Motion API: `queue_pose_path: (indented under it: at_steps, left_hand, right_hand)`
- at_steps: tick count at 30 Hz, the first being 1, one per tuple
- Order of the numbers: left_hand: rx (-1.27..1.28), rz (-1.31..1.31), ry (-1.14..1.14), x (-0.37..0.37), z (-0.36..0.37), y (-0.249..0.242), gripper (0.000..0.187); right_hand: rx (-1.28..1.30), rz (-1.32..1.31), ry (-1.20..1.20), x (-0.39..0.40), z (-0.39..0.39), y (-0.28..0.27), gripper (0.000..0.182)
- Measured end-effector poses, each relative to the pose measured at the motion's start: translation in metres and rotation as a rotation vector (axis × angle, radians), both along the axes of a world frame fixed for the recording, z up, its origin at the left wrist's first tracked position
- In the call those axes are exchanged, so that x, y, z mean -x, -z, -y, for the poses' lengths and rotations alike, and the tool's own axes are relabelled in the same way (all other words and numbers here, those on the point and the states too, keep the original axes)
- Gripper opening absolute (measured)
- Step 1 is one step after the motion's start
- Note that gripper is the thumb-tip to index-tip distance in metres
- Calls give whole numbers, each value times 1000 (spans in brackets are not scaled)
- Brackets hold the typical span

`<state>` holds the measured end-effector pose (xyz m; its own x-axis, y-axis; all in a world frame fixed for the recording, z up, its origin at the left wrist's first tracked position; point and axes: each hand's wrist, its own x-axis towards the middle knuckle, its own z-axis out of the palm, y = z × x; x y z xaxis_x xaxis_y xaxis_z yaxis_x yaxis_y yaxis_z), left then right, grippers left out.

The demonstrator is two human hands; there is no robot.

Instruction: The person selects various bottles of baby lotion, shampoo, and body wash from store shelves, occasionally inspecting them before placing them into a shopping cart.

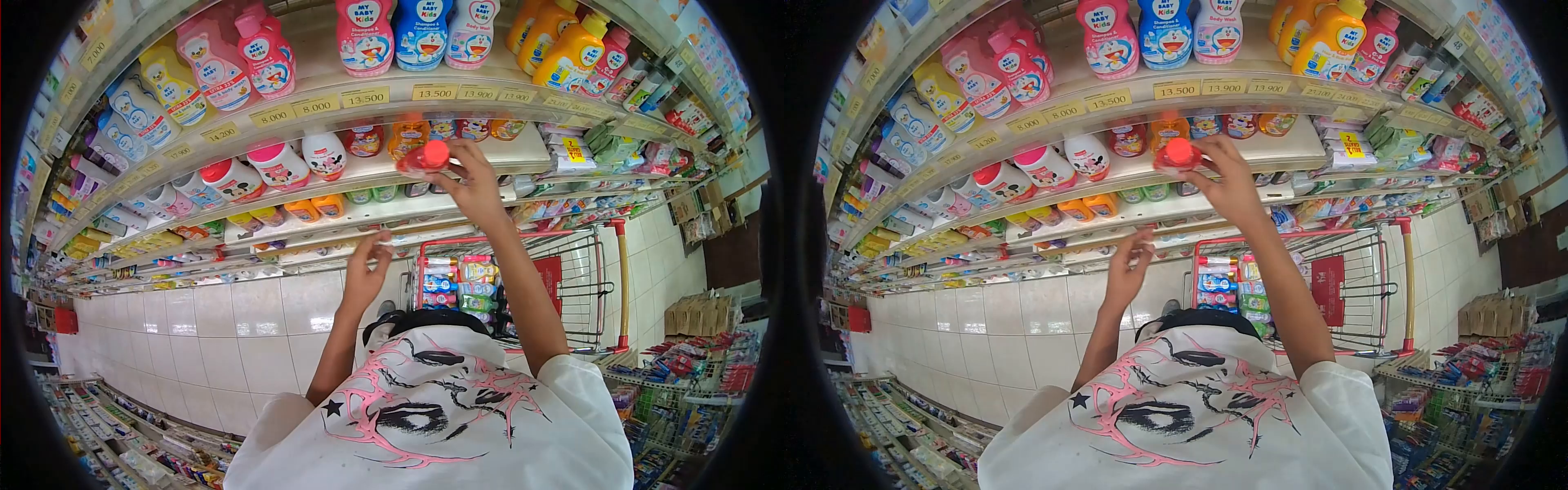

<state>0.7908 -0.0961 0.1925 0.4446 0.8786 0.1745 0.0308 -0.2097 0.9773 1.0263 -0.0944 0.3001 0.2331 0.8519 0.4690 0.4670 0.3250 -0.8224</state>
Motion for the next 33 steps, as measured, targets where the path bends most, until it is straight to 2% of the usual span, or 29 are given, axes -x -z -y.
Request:
queue_pose_path:
  at_steps: [6,10,18,23,28,33]
  left_hand:
    - [-259,38,-218,5,-50,-64,31]
    - [-287,-5,-181,6,-73,-104,35]
    - [-464,-200,-109,-11,-105,-118,41]
    - [-450,-217,-110,-23,-114,-115,43]
    - [-431,-318,-129,-33,-119,-118,43]
    - [-447,-358,-146,-40,-128,-109,42]
  right_hand:
    - [-18,-33,-44,41,-32,3,46]
    - [-1,-27,-37,46,-53,19,42]
    - [60,-56,-25,52,-68,39,44]
    - [16,-23,42,57,-73,46,45]
    - [-24,129,174,65,-72,50,49]
    - [-82,67,252,75,-72,51,47]
